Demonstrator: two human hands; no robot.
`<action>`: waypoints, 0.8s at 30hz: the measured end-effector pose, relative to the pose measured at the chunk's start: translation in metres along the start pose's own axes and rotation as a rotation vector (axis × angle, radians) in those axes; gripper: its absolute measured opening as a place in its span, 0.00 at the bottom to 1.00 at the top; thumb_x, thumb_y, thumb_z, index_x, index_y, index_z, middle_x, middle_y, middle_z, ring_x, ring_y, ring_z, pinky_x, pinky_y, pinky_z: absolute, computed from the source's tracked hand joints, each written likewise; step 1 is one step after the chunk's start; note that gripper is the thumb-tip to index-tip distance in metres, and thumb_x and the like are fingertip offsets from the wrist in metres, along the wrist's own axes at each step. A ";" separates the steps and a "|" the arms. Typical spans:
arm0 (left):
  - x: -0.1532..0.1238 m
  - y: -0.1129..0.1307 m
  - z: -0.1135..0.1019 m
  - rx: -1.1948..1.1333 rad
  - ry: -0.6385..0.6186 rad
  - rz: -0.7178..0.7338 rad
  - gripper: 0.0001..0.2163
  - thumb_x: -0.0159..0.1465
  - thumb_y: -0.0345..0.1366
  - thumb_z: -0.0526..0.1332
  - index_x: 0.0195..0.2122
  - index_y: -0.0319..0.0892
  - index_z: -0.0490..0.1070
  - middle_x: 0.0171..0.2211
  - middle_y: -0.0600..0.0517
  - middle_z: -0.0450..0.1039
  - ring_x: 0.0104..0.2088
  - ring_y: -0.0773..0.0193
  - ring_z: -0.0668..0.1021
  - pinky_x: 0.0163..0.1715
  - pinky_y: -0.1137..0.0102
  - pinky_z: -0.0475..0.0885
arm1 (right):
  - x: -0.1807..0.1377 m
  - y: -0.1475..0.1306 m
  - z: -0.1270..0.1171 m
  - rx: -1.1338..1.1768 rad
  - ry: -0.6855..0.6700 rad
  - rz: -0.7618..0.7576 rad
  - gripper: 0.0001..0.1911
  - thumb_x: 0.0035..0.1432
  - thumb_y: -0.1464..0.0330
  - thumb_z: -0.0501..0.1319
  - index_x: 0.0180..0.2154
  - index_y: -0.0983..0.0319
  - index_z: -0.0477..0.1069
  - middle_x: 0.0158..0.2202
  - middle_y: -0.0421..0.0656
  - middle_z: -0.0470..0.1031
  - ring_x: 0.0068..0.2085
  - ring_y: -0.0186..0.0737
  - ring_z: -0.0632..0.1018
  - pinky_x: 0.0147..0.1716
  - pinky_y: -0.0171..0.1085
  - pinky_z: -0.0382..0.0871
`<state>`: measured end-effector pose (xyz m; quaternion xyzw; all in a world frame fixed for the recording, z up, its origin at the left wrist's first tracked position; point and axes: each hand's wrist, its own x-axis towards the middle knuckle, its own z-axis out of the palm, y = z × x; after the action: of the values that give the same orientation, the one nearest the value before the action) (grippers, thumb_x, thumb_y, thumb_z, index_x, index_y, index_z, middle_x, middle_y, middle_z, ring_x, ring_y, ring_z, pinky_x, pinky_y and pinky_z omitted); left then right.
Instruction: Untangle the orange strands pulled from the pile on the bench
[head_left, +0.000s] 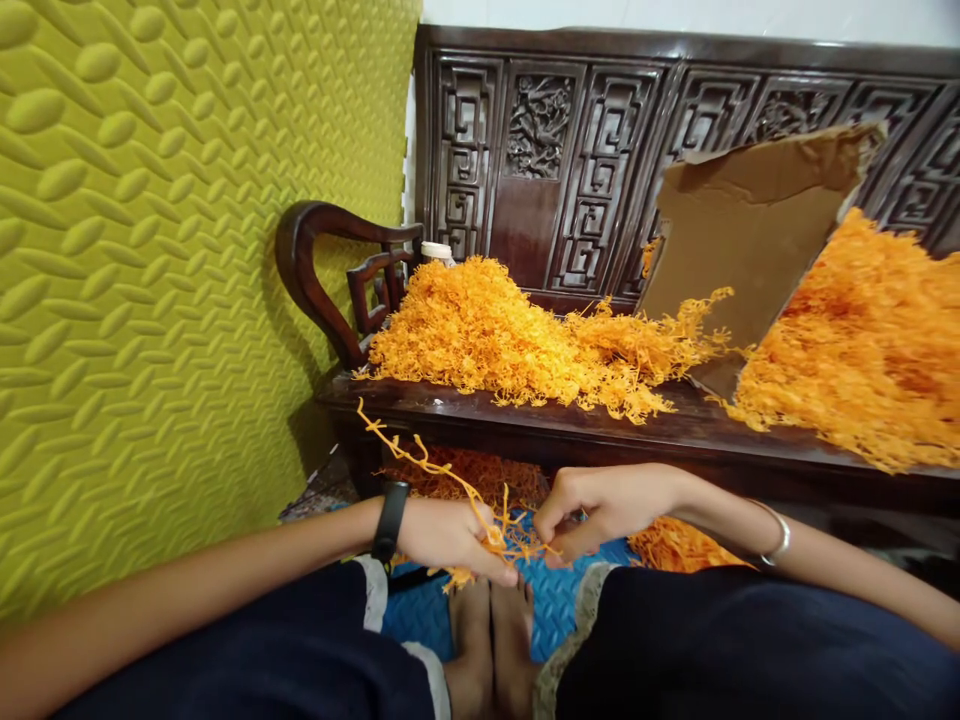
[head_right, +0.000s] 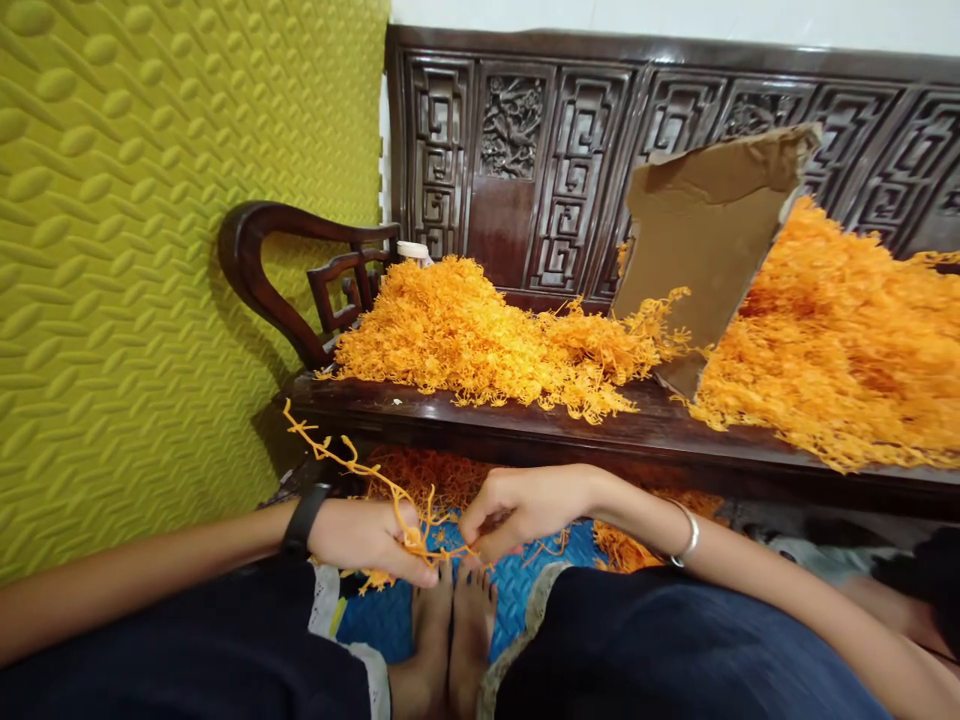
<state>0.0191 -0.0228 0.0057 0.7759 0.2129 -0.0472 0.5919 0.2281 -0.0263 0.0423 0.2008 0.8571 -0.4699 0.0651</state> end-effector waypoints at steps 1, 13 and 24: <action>0.001 0.002 0.002 0.011 -0.003 0.004 0.18 0.57 0.44 0.60 0.16 0.41 0.58 0.15 0.59 0.53 0.17 0.73 0.56 0.17 0.74 0.52 | -0.001 -0.002 0.000 -0.018 -0.017 0.001 0.10 0.59 0.68 0.57 0.28 0.68 0.69 0.20 0.35 0.62 0.22 0.26 0.63 0.24 0.27 0.57; -0.015 0.003 -0.015 -0.035 0.263 -0.053 0.19 0.56 0.49 0.59 0.18 0.40 0.63 0.13 0.59 0.57 0.13 0.74 0.58 0.13 0.74 0.51 | -0.033 0.022 -0.025 -0.366 0.531 0.206 0.14 0.60 0.63 0.54 0.34 0.65 0.73 0.30 0.43 0.73 0.30 0.34 0.72 0.32 0.33 0.65; -0.008 0.015 -0.012 -0.601 0.434 0.120 0.19 0.56 0.50 0.59 0.19 0.40 0.60 0.12 0.60 0.55 0.09 0.76 0.57 0.10 0.77 0.53 | -0.013 0.047 -0.155 -0.565 1.390 0.254 0.31 0.49 0.70 0.61 0.55 0.69 0.59 0.55 0.58 0.62 0.55 0.52 0.67 0.53 0.48 0.61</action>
<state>0.0156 -0.0169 0.0252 0.5708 0.2918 0.2177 0.7360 0.2712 0.1217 0.0946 0.5231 0.7591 0.0130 -0.3871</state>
